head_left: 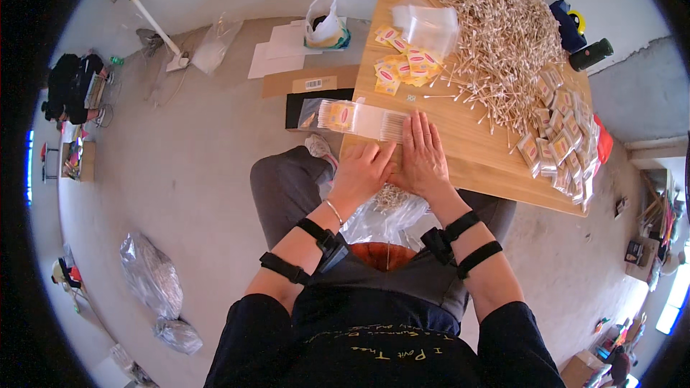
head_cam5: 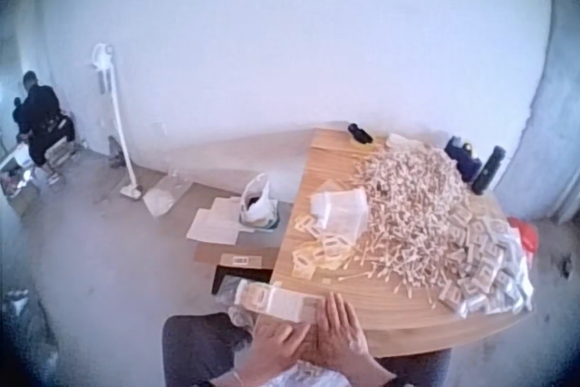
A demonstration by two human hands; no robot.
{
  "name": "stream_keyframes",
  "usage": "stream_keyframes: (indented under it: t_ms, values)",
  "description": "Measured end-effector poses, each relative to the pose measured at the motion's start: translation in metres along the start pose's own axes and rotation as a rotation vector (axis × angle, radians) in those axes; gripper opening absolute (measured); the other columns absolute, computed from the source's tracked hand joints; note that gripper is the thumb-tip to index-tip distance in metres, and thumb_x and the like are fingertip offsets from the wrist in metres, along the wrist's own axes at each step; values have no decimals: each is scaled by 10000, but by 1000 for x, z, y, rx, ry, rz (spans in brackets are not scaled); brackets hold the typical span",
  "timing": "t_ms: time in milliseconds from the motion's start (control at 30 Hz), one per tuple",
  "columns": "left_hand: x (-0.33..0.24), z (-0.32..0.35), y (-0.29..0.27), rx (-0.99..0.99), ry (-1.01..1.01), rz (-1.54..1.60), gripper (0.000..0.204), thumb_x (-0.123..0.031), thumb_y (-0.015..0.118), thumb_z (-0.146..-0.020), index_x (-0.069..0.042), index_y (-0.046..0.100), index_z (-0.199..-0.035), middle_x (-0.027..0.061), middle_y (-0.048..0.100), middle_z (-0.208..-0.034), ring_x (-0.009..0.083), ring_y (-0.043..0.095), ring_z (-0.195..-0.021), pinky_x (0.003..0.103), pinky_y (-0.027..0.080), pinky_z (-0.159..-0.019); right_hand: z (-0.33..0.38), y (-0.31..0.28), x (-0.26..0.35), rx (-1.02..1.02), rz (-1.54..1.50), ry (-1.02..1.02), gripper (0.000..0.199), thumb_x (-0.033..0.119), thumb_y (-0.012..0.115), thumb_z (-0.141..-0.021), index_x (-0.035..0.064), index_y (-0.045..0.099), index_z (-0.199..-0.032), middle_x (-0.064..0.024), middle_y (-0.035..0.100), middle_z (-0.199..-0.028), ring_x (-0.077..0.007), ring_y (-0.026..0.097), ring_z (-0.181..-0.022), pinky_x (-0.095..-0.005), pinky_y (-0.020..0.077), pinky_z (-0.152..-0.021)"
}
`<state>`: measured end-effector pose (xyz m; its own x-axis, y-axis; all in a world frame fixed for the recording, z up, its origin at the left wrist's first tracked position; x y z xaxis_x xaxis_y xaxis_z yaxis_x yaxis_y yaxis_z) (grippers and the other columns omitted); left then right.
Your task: Packaging cotton swabs into plastic bags.
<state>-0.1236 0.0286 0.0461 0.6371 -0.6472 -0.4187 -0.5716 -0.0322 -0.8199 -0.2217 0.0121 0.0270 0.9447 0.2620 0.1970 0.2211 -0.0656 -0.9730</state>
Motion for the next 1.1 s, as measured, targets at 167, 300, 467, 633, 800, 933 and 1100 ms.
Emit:
stream_keyframes:
  t_ms: [167, 300, 467, 633, 800, 933, 1100]
  values:
    - [-1, 0, -1, -21, 9, -124, 432, -215, 658, -860, -84, 597, -1266, 79, 500, -893, 271, 533, -839, 415, 423, -738, 0, 2, 1, 25, -17, 1, 1138, 571, 719, -683, -83, 227, -1475, -271, 219, -1555, -369, 194, -1474, -471, 160, -1203]
    - [0, -1, 6, 8, -9, -121, 433, -220, 656, -863, -89, 593, -1271, 71, 501, -883, 270, 535, -841, 415, 425, -744, 0, 4, -2, 11, -12, 16, 1121, 566, 705, -690, -90, 239, -1470, -273, 215, -1556, -369, 188, -1476, -468, 153, -1204]
    - [0, -3, 2, -19, -20, -114, 398, -217, 631, -881, -100, 595, -1260, 74, 520, -889, 269, 540, -847, 411, 423, -749, -1, 4, 0, 27, -4, 22, 1116, 579, 689, -701, -97, 242, -1468, -274, 209, -1559, -366, 174, -1480, -465, 143, -1206]
    - [0, -4, 5, 8, -35, -147, 399, -212, 623, -886, -99, 585, -1266, 72, 538, -905, 268, 546, -857, 414, 418, -754, -2, 2, 0, 71, 11, 36, 1100, 583, 673, -719, -99, 243, -1467, -273, 205, -1560, -361, 161, -1484, -460, 138, -1208]
    - [-2, -8, 5, 17, -35, -162, 427, -197, 616, -881, -92, 565, -1291, 66, 548, -923, 262, 552, -868, 412, 420, -757, -2, 3, 0, 38, 40, 26, 1104, 576, 683, -715, -97, 238, -1469, -269, 215, -1558, -358, 179, -1481, -456, 143, -1209]
    - [-3, -10, 5, 41, -34, -186, 469, -175, 611, -868, -90, 544, -1324, 61, 553, -932, 252, 557, -882, 410, 431, -768, -1, 5, -1, 44, 47, 26, 1089, 565, 685, -717, -95, 249, -1466, -268, 224, -1556, -357, 185, -1480, -457, 148, -1208]
    - [-2, -10, 7, 54, -43, -196, 463, -181, 606, -874, -89, 545, -1324, 64, 562, -938, 252, 564, -896, 411, 441, -771, -2, 0, 1, 44, -24, 28, 1038, 524, 679, -737, -94, 265, -1461, -272, 233, -1552, -360, 191, -1478, -460, 147, -1208]
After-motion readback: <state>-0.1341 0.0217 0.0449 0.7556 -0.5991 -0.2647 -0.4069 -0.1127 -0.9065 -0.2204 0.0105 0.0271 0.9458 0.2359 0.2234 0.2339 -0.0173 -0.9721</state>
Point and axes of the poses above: each hand's wrist, its own z-axis away from the middle knuckle, its own y-axis out of the palm, x = y × z, the point moved 10 cm from there along -z, towards the middle knuckle
